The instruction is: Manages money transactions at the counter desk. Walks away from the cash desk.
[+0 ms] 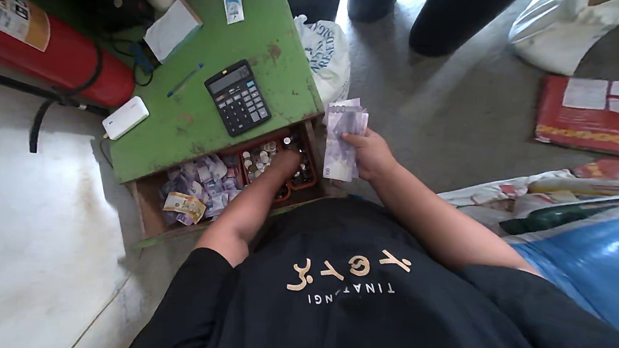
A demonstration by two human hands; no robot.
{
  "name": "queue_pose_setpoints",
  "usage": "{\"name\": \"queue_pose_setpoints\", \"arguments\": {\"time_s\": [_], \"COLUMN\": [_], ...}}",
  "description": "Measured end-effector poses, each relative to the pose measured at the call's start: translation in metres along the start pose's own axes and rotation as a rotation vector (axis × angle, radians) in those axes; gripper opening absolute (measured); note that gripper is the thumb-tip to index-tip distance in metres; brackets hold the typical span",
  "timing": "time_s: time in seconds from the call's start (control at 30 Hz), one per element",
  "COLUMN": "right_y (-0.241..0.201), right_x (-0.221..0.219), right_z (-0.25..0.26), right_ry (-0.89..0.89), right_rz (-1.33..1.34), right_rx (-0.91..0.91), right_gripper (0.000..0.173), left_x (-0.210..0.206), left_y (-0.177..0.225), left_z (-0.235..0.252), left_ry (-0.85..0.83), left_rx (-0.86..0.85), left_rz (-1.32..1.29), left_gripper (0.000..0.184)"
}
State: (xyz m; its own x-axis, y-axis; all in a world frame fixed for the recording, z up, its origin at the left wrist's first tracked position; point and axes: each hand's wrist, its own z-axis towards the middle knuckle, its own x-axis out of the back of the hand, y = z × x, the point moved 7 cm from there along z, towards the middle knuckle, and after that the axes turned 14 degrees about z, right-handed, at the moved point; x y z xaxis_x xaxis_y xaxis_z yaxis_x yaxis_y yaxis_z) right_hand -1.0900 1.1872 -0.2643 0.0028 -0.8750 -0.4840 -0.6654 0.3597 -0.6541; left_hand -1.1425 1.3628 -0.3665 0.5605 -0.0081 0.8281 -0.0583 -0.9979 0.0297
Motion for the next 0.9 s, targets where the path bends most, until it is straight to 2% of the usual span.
{"name": "queue_pose_setpoints", "arguments": {"time_s": [0.07,0.2,0.33,0.47,0.53,0.6,0.67,0.77,0.8,0.9], "right_y": [-0.004,-0.012,-0.01,-0.019,-0.027,-0.036,-0.045,-0.061,-0.066,-0.074], "right_x": [0.007,0.019,0.022,0.006,-0.003,-0.011,-0.021,-0.037,-0.044,-0.06], "right_z": [-0.002,-0.004,-0.002,0.002,0.006,0.01,0.015,0.022,0.024,0.029], "right_ry": [0.02,0.071,0.109,0.089,0.069,0.051,0.035,-0.03,-0.054,-0.1], "right_rz": [0.006,-0.001,0.012,0.054,0.087,0.123,0.15,0.187,0.192,0.16], "right_rx": [0.009,0.026,-0.008,0.009,0.025,0.034,0.053,0.115,0.143,0.198], "right_gripper": [0.027,0.029,0.032,0.029,0.03,0.03,0.029,0.027,0.026,0.027], "left_x": [-0.002,-0.003,-0.003,0.011,0.021,0.031,0.04,0.043,0.04,0.022], "left_y": [0.007,0.01,0.015,0.008,-0.012,-0.031,-0.045,-0.056,-0.056,-0.054], "left_z": [-0.003,-0.015,-0.019,-0.023,-0.025,-0.039,-0.072,-0.145,-0.169,-0.218], "left_ry": [-0.035,-0.013,-0.032,-0.085,-0.049,0.011,0.053,0.11,0.199,0.852], "left_rx": [-0.052,-0.178,-0.199,-0.06,0.018,0.027,0.046,0.186,0.249,0.387], "left_rz": [0.084,0.093,0.051,-0.126,-0.295,-0.437,-0.503,-0.541,-0.512,-0.277], "left_gripper": [0.026,0.021,0.02,0.028,0.035,0.038,0.037,0.036,0.034,0.022]}}
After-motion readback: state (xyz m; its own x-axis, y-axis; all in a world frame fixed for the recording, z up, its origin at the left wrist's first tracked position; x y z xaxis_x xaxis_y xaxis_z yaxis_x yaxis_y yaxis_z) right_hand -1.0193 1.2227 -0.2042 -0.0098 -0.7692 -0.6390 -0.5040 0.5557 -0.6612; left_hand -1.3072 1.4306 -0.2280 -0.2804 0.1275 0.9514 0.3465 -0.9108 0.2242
